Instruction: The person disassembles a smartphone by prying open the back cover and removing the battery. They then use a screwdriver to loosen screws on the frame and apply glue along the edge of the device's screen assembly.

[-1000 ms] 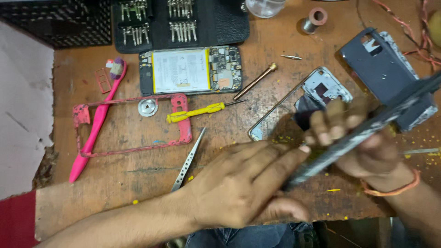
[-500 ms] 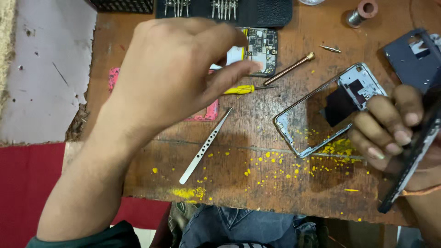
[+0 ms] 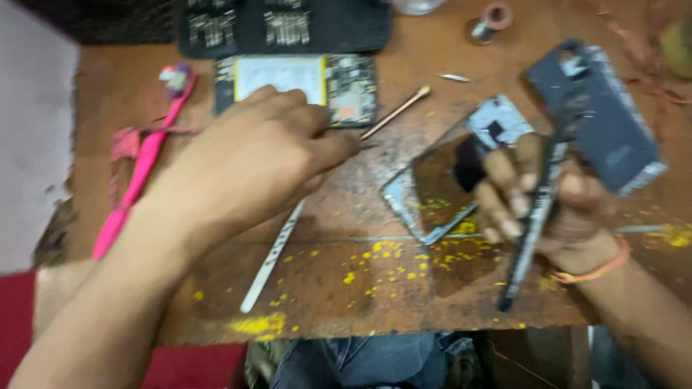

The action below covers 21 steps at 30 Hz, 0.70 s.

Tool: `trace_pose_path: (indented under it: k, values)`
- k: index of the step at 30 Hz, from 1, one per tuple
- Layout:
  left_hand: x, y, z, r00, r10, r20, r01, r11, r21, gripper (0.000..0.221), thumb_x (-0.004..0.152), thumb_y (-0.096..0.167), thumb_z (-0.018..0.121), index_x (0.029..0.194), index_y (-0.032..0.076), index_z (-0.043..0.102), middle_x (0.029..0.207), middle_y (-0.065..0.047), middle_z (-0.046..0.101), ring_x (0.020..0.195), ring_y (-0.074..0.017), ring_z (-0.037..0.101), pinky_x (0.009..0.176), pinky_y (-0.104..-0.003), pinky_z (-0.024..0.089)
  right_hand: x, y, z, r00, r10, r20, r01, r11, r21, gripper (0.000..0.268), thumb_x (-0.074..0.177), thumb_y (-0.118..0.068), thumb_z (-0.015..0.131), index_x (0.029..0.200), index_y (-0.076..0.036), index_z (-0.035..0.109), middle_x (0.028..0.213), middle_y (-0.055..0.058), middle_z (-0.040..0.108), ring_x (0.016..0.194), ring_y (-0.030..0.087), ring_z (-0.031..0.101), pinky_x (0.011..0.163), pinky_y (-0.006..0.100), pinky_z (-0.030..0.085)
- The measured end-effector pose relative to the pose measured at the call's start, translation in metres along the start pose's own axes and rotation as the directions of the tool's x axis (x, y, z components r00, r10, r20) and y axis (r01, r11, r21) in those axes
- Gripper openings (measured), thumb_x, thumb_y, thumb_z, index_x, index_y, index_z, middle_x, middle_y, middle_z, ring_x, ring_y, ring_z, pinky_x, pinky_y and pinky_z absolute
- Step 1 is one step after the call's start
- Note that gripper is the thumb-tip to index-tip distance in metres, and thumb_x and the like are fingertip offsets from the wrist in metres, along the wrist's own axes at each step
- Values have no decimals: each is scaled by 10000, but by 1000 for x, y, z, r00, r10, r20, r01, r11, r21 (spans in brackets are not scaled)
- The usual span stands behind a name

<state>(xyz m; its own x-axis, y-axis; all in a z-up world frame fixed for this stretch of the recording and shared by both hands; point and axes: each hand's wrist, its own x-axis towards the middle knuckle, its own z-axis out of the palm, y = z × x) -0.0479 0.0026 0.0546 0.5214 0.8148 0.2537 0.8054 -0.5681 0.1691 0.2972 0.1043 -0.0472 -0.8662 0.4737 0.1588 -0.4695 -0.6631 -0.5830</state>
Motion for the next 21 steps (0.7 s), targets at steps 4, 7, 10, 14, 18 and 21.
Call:
trace_pose_path:
  k: [4, 7, 10, 14, 18, 21]
  values:
    - [-15, 0, -12, 992, -125, -36, 87, 843, -532, 370, 859, 83, 689, 1221, 129, 750, 970, -74, 705, 887, -174, 688, 758, -304, 526, 3, 6, 5, 998, -42, 37, 42, 999, 3, 267, 1006, -232, 757, 1044, -8, 616, 892, 105, 598, 835, 270, 672, 784, 441, 637]
    - [-12, 17, -19, 994, -103, 29, 67, 379, -923, 372, 915, -42, 624, 1256, 54, 737, 1071, -107, 747, 912, -160, 684, 701, -265, 593, 4, 8, 7, 997, -66, 46, 66, 998, -4, 297, 1005, -257, 773, 1059, -15, 610, 886, 92, 584, 829, 264, 673, 768, 432, 642]
    - [-6, 40, -16, 951, -113, 287, 263, -190, -946, 376, 940, -84, 503, 1263, -59, 695, 1201, -183, 750, 1076, -258, 756, 898, -361, 632, 4, 11, 8, 995, -62, 81, 63, 998, -12, 314, 998, -291, 786, 1064, -39, 611, 929, 82, 582, 830, 257, 673, 783, 431, 648]
    - [-8, 61, 10, 979, -60, 193, 162, -345, -925, 508, 881, -174, 563, 1382, -84, 548, 1186, -186, 665, 1106, -268, 705, 967, -390, 628, 5, 16, 8, 994, -43, 99, 46, 999, -24, 332, 984, -344, 792, 1088, -78, 621, 990, 68, 577, 866, 262, 676, 765, 391, 654]
    - [-18, 67, 34, 907, -339, 250, 149, -296, -943, 370, 947, -141, 644, 1305, -87, 569, 1066, -210, 704, 925, -281, 745, 767, -379, 625, 7, 20, 7, 989, -85, 124, 93, 994, -64, 363, 956, -386, 792, 1108, -97, 632, 1015, 70, 598, 942, 270, 666, 851, 427, 629]
    - [-18, 73, 37, 881, -459, 117, 39, -175, -984, 261, 933, -114, 666, 1160, -39, 561, 1031, -155, 690, 939, -218, 703, 789, -332, 598, 7, 25, 10, 991, -98, 90, 108, 988, -108, 374, 948, -396, 791, 1128, -110, 630, 1055, 74, 628, 1001, 287, 659, 923, 452, 596]
